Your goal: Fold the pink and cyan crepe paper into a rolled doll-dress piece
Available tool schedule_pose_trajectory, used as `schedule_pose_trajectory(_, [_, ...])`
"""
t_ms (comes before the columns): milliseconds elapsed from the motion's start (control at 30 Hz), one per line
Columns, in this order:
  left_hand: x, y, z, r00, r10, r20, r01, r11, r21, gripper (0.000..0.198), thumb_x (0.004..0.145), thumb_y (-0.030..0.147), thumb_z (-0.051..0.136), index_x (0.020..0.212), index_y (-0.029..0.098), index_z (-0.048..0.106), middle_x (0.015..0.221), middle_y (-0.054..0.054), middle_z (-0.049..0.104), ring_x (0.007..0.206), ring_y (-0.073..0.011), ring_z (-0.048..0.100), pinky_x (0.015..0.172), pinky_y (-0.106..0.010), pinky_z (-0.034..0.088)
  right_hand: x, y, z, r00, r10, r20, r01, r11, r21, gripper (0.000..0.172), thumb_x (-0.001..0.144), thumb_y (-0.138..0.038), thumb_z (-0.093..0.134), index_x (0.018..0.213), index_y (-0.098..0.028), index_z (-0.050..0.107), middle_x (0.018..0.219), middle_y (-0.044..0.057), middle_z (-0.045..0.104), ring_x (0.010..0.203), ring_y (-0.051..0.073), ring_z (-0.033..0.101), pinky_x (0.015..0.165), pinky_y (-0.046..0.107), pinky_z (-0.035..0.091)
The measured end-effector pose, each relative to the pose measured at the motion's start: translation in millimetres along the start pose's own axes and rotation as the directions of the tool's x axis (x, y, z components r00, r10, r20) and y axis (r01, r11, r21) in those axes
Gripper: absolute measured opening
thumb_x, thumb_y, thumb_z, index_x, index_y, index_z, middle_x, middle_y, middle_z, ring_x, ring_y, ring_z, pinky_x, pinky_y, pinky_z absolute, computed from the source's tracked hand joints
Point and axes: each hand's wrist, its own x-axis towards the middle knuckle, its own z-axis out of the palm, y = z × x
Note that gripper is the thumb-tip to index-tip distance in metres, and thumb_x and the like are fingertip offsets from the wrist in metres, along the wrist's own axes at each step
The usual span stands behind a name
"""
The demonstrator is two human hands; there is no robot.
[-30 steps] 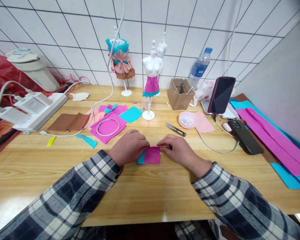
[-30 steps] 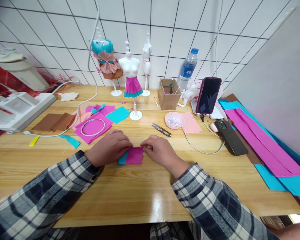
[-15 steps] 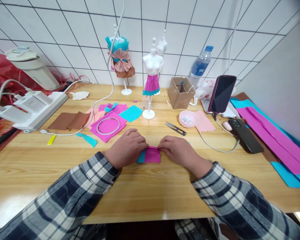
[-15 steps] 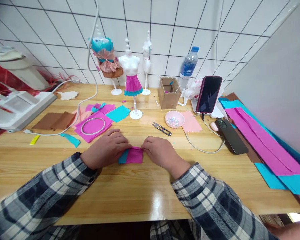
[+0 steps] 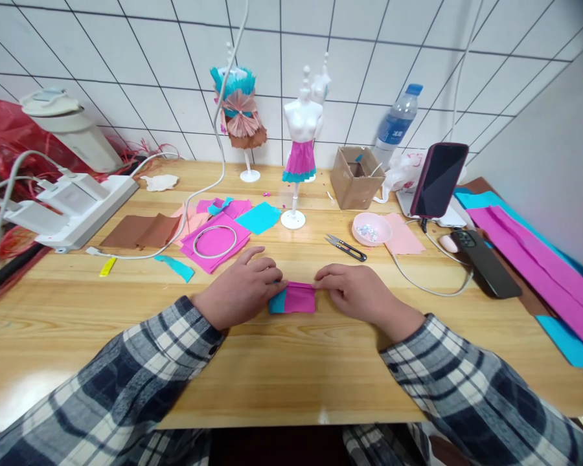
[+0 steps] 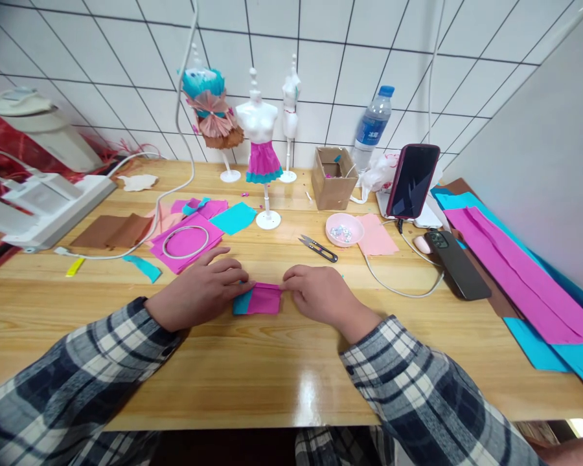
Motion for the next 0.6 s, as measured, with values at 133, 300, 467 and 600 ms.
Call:
schedule_pose_trajectory(133, [0.9, 2.4, -1.8, 1.000, -0.019, 0.002, 0.019, 1.000, -0.024, 0.025, 0.080, 0.014, 0.062, 0.101, 0.026, 0.069, 0.095, 0.000, 0.070, 0.097, -0.0199, 0.058, 0.105, -0.046, 0.034, 3.3, 4.3, 0.6, 0.988, 0.140, -0.065, -0.136, 0.989, 0.059, 0.032, 0.082, -0.011, 0.051, 0.105, -0.023, 0.069, 0.096, 0.000, 0.075, 0.079, 0.015, 0.068, 0.069, 0.027, 0.045])
schedule_pose_trajectory(300, [2.9, 6.0, -1.8, 1.000, -0.025, 0.009, 0.025, 0.999, -0.025, 0.022, 0.081, 0.015, 0.061, 0.099, 0.025, 0.070, 0.091, -0.001, 0.070, 0.094, -0.0200, 0.058, 0.106, -0.044, 0.033, 12.9, -11.9, 0.2, 0.959, 0.283, -0.018, -0.280, 0.955, 0.096, 0.016, 0.087, -0.032, 0.059, 0.088, -0.023, 0.072, 0.088, 0.002, 0.069, 0.080, 0.016, 0.063, 0.069, 0.027, 0.042])
schedule_pose_trajectory(467, [2.8, 4.6, -2.8, 0.999, -0.045, -0.016, 0.044, 0.999, -0.028, 0.023, 0.082, 0.014, 0.059, 0.099, 0.026, 0.070, 0.091, -0.001, 0.070, 0.092, -0.0203, 0.059, 0.106, -0.048, 0.033, 16.2, -19.4, 4.2, 0.941, 0.339, 0.010, -0.339, 0.937, 0.082, 0.008, 0.081, -0.029, 0.065, 0.086, -0.026, 0.071, 0.089, 0.000, 0.067, 0.086, 0.017, 0.062, 0.069, 0.028, 0.041])
schedule_pose_trajectory(600, [1.6, 3.6, -5.9, 0.992, -0.090, -0.094, 0.084, 0.995, -0.063, 0.021, 0.089, 0.019, 0.054, 0.104, 0.024, 0.069, 0.091, -0.003, 0.071, 0.092, -0.0211, 0.060, 0.102, -0.048, 0.037, 16.9, -17.5, 5.8, 0.938, 0.344, 0.051, -0.348, 0.926, 0.148, 0.006, 0.080, -0.022, 0.063, 0.080, -0.025, 0.068, 0.082, -0.002, 0.065, 0.077, 0.014, 0.060, 0.064, 0.026, 0.040])
